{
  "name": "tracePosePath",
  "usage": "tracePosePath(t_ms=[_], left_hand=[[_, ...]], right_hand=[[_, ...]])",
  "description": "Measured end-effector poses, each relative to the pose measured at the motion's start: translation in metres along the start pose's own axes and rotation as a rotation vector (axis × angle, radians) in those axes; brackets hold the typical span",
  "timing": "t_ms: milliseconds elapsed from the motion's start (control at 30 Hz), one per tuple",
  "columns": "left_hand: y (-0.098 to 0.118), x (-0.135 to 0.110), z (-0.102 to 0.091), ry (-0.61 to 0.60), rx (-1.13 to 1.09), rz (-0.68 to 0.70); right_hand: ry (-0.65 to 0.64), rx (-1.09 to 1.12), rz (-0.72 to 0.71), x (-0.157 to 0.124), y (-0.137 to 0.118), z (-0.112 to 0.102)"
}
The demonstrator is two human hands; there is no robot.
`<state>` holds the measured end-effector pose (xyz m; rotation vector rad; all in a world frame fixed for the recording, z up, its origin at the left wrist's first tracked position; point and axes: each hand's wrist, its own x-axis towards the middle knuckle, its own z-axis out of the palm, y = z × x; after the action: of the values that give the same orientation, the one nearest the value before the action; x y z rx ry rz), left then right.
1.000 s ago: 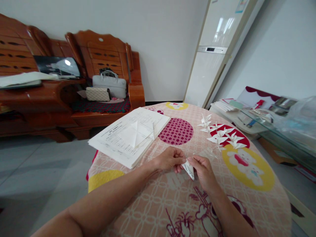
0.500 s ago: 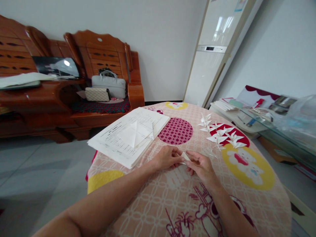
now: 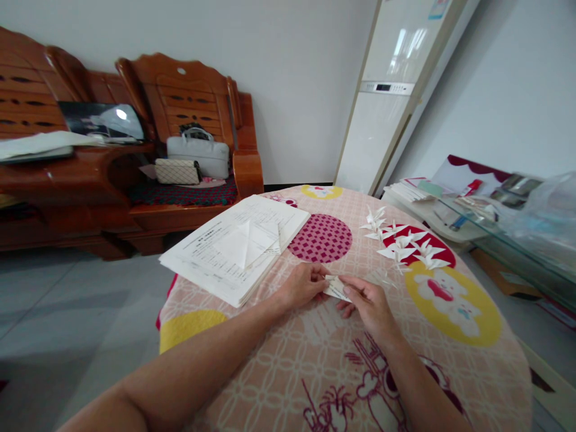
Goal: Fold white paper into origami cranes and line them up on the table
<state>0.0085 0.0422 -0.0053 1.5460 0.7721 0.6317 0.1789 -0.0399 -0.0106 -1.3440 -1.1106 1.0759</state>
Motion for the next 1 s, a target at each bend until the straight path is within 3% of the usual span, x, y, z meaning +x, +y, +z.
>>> tracePosePath(t_ms=[233,700,1000], left_hand=[[-0.001,0.001,-0.001,0.009,-0.044,0.006],[-0.003,0.0,-0.001,0.027,0.027,0.066],[-0.001,-0.002,-0.001,-0.006,0.05,0.036]], right_hand=[[-0.005,0.111,0.031,-0.003,-0.006,0.002],[-0.137,0.137,0.088,-0.006,-0.018,-0.001],[-0.138,0.13,0.108,-0.003,-0.01,-0.003]])
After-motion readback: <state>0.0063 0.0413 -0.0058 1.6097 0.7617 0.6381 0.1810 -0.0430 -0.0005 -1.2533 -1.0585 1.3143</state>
